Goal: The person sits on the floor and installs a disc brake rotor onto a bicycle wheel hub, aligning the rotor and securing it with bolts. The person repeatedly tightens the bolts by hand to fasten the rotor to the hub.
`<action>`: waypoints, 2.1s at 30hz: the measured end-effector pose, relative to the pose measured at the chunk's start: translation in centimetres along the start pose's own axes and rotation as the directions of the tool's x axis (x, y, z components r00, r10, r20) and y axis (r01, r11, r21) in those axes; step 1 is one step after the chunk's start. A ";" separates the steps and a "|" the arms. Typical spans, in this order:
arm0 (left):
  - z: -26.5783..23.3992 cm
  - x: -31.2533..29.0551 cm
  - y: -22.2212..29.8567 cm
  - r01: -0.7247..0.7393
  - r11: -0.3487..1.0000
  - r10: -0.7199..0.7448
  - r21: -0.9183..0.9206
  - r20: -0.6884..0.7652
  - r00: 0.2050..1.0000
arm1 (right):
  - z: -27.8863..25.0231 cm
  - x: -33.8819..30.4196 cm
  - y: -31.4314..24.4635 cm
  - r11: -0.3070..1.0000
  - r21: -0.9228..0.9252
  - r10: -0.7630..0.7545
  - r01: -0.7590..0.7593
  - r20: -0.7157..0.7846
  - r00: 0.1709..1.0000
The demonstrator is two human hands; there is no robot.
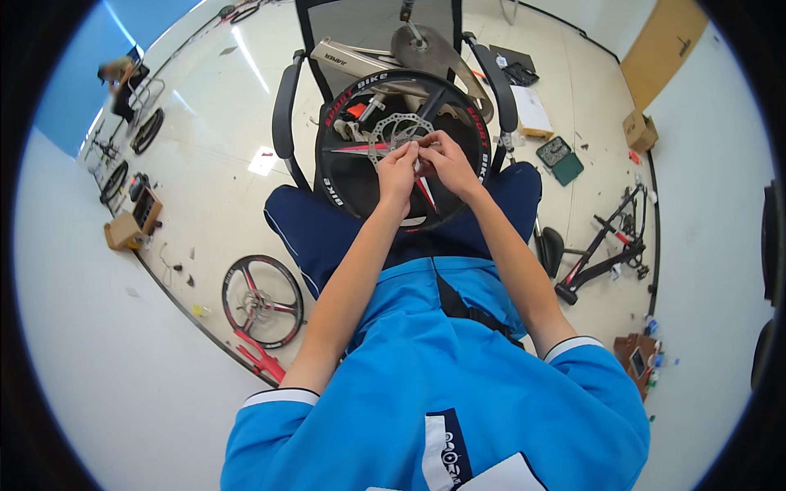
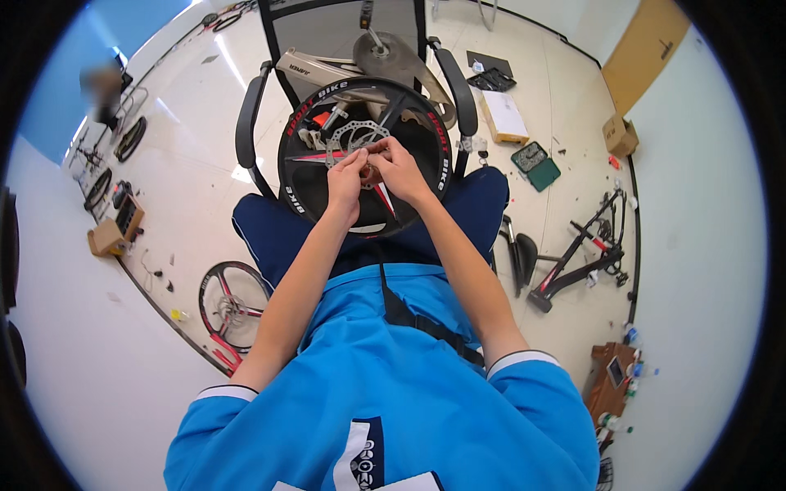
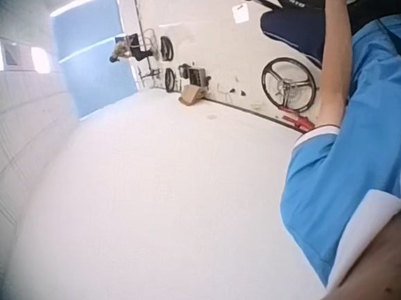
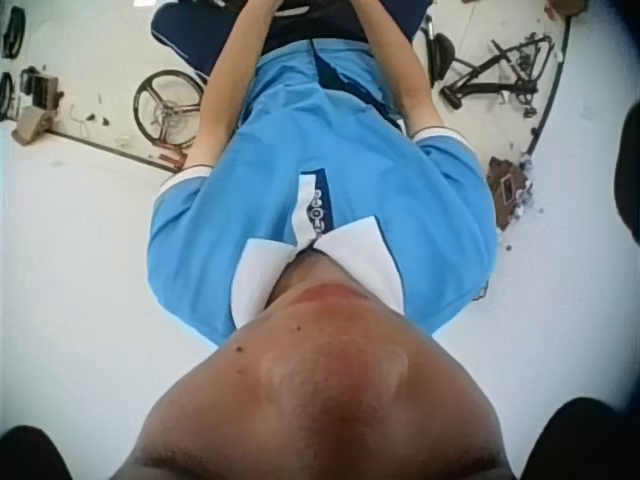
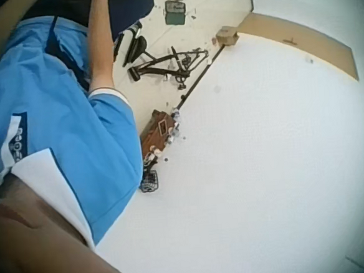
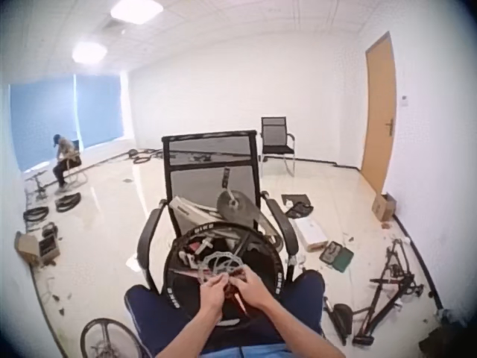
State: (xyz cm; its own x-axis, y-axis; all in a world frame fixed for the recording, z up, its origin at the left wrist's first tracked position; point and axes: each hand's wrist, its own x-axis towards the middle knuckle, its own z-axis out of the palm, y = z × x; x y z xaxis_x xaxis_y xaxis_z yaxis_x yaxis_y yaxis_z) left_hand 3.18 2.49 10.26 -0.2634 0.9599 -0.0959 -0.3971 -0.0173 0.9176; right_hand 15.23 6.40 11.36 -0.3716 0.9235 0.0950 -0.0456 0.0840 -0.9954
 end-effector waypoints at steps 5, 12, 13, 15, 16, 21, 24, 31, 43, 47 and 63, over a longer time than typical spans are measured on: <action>-1.1 1.0 -1.7 -0.269 0.925 0.282 0.268 -0.011 0.959 | -3.2 3.1 -1.2 0.791 -0.556 -0.163 0.255 0.211 0.964; -4.1 3.1 -1.4 -0.409 0.656 0.499 0.634 0.042 0.866 | -4.8 8.1 -2.2 0.509 -0.773 0.077 0.379 0.480 0.874; -4.1 3.9 -1.3 -0.442 0.609 0.516 0.659 0.095 0.851 | -5.0 8.6 -1.9 0.456 -0.796 0.065 0.398 0.476 0.877; -4.5 5.6 -1.2 -0.517 0.504 0.557 0.692 0.198 0.807 | -4.5 9.5 -1.5 0.398 -0.820 0.066 0.412 0.473 0.878; -4.7 6.7 -1.4 -0.548 0.439 0.565 0.712 0.255 0.785 | -4.3 9.8 -1.5 0.391 -0.827 0.078 0.405 0.468 0.880; -4.8 8.9 -0.2 -0.591 0.390 0.405 0.706 0.445 0.799 | -3.3 9.4 -1.5 0.237 -0.869 0.035 0.435 0.455 0.890; -4.7 9.6 0.1 -0.592 0.395 0.392 0.702 0.454 0.800 | -3.3 9.2 -1.4 0.198 -0.866 -0.015 0.459 0.465 0.885; -4.4 10.0 0.3 -0.595 0.314 0.369 0.740 0.482 0.795 | -3.5 9.8 -1.5 0.069 -0.802 -0.056 0.593 0.590 0.805; -1.7 10.9 4.1 -0.454 0.097 0.017 0.886 0.454 0.891 | -3.6 12.6 -1.1 -0.245 -0.571 -0.094 0.783 0.818 0.567; -1.6 11.6 3.6 -0.340 0.121 -0.025 0.933 0.345 0.938 | -3.9 12.8 -0.2 -0.147 -0.614 -0.168 0.775 0.788 0.592; -0.3 8.3 1.7 -0.368 0.103 0.261 0.924 0.332 0.907 | -7.0 9.5 -2.0 0.449 -0.791 -0.194 0.416 0.368 0.909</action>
State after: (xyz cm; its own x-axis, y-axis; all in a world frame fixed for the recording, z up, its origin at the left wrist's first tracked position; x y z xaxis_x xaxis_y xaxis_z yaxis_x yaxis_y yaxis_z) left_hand 0.04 10.31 10.89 -0.0507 0.9585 0.2806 0.8686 -0.0964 0.4860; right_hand 18.27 17.66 14.20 -0.6705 0.6855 0.2837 0.5583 0.7180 -0.4156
